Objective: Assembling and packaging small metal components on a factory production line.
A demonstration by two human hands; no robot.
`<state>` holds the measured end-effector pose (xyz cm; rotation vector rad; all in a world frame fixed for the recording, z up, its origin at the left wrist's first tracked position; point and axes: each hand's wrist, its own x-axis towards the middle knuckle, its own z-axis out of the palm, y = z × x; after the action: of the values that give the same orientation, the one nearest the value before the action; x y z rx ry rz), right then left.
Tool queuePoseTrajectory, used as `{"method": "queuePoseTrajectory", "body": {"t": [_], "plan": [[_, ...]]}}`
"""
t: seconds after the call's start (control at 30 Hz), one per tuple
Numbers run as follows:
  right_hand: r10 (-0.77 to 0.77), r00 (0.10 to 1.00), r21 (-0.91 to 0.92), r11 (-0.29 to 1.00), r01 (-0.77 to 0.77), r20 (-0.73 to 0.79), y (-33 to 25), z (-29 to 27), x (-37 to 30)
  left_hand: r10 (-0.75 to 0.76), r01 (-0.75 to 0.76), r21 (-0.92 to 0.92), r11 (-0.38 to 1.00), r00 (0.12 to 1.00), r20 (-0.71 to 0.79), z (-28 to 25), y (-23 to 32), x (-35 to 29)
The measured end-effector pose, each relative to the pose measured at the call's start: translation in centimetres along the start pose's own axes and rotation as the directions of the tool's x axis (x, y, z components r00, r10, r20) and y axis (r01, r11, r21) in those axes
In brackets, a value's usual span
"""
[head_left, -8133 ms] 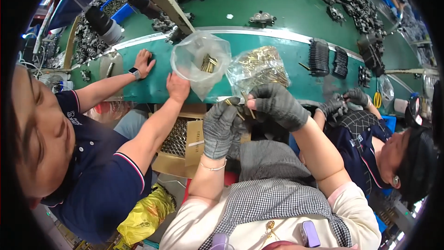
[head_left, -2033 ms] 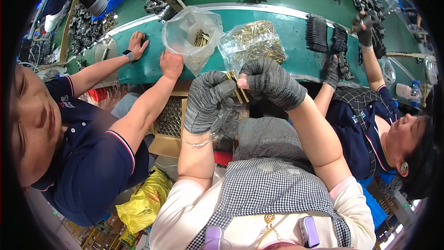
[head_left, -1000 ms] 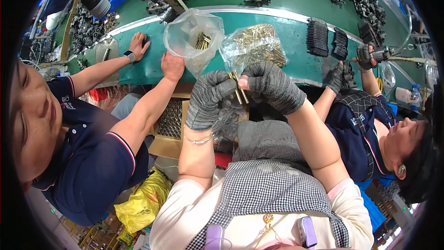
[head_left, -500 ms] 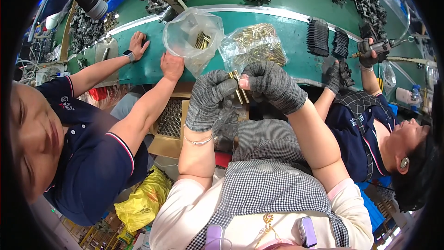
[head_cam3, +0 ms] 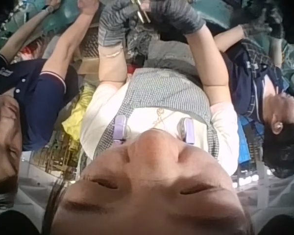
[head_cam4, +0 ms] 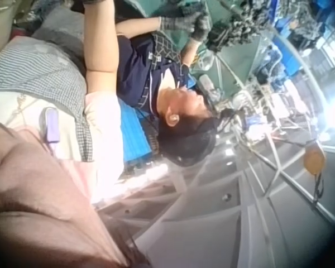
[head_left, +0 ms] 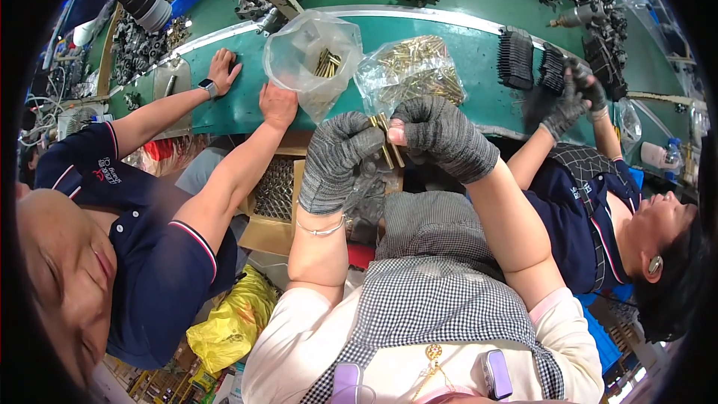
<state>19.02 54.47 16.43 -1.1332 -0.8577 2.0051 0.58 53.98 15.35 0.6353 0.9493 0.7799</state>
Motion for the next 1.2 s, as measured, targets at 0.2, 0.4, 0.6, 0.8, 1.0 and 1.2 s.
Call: {"method": "queuePoseTrajectory", "body": {"t": [0.2,0.4,0.6,0.8,1.0,1.2], "plan": [[-0.060,0.998,-0.091,0.994,0.058,-0.022,0.6,0.8,-0.6,0.024,-0.025,0.021,0.999,0.999,0.021,-0.5,-0.4,-0.7],[-0.091,0.994,-0.141,0.987,0.081,-0.066,1.3,2.3,-1.7,0.070,-0.070,0.080,0.994,0.998,0.003,-0.9,-0.7,-2.0],[-0.029,0.997,-0.104,0.994,0.022,-0.072,1.5,3.4,-2.1,0.027,-0.028,0.053,0.998,0.999,0.028,-1.8,-1.0,-2.6],[-0.017,0.995,-0.107,0.994,0.007,-0.099,0.8,4.1,-2.2,0.076,-0.078,0.047,0.996,0.996,0.048,-1.8,-0.8,-2.6],[-0.075,0.993,-0.154,0.986,0.059,-0.095,0.3,3.6,-1.8,0.047,-0.048,0.043,0.998,0.999,0.001,-1.4,-0.6,-2.0],[-0.039,0.995,-0.085,0.996,0.032,-0.088,0.1,2.3,-0.7,0.000,0.002,0.047,0.999,1.000,-0.027,-0.9,-0.3,-0.7]]}}
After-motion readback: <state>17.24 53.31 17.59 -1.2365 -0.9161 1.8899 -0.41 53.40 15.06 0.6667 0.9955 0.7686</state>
